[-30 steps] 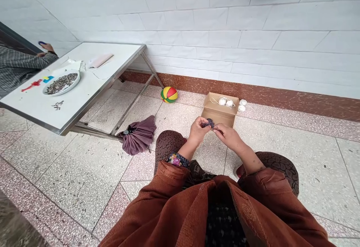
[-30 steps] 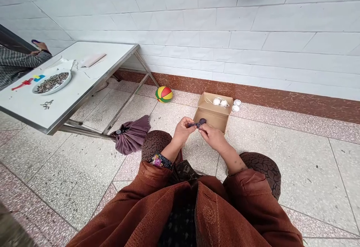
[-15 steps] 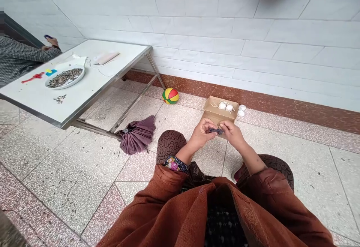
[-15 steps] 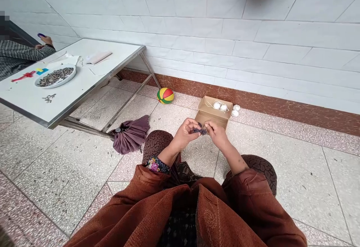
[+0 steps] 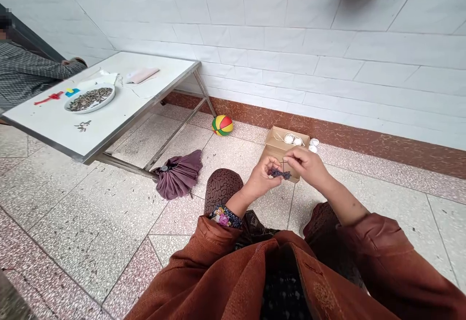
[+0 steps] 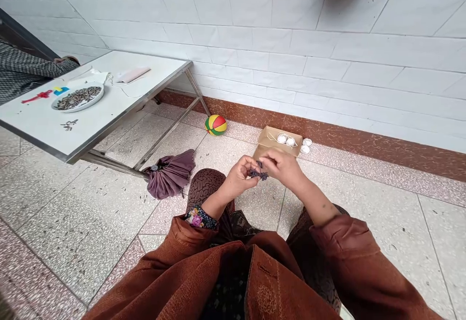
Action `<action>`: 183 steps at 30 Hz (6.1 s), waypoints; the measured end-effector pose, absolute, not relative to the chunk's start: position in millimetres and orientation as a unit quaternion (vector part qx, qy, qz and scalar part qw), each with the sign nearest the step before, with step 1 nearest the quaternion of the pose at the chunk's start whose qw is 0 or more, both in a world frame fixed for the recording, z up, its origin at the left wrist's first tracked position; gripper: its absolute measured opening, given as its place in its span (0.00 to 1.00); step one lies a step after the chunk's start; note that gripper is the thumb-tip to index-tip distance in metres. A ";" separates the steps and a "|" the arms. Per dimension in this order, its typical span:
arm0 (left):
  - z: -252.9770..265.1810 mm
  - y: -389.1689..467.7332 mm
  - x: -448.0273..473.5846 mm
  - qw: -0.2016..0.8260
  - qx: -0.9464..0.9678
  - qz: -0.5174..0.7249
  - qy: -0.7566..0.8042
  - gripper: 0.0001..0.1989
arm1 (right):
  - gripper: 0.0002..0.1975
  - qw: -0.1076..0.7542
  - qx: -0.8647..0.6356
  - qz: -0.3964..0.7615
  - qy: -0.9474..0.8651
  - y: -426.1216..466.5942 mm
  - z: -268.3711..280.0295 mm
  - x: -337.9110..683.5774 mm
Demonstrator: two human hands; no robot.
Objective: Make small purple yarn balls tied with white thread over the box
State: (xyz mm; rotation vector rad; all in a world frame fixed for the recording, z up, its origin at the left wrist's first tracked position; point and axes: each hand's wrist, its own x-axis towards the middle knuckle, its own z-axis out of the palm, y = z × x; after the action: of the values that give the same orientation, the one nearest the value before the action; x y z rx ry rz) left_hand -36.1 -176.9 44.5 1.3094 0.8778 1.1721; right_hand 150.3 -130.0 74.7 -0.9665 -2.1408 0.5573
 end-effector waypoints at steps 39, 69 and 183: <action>29.6 -68.8 -42.5 0.541 0.551 0.497 0.396 0.11 | 0.09 0.405 -0.379 0.294 -0.778 -50.2 52.9 139.2; 23.2 -74.6 -12.2 0.581 0.561 0.459 0.369 0.25 | 0.11 0.422 -0.434 0.353 -0.714 -57.9 25.7 166.8; 14.2 -67.5 -29.5 0.363 0.596 0.524 0.488 0.21 | 0.12 0.386 -0.436 0.215 -0.784 -86.0 16.4 151.2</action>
State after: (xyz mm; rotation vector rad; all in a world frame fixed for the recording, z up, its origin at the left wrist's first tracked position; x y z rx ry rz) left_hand -29.5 -67.5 14.2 1.5336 1.2567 1.3493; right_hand 151.2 -86.0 16.4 -1.1098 -1.9974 0.5485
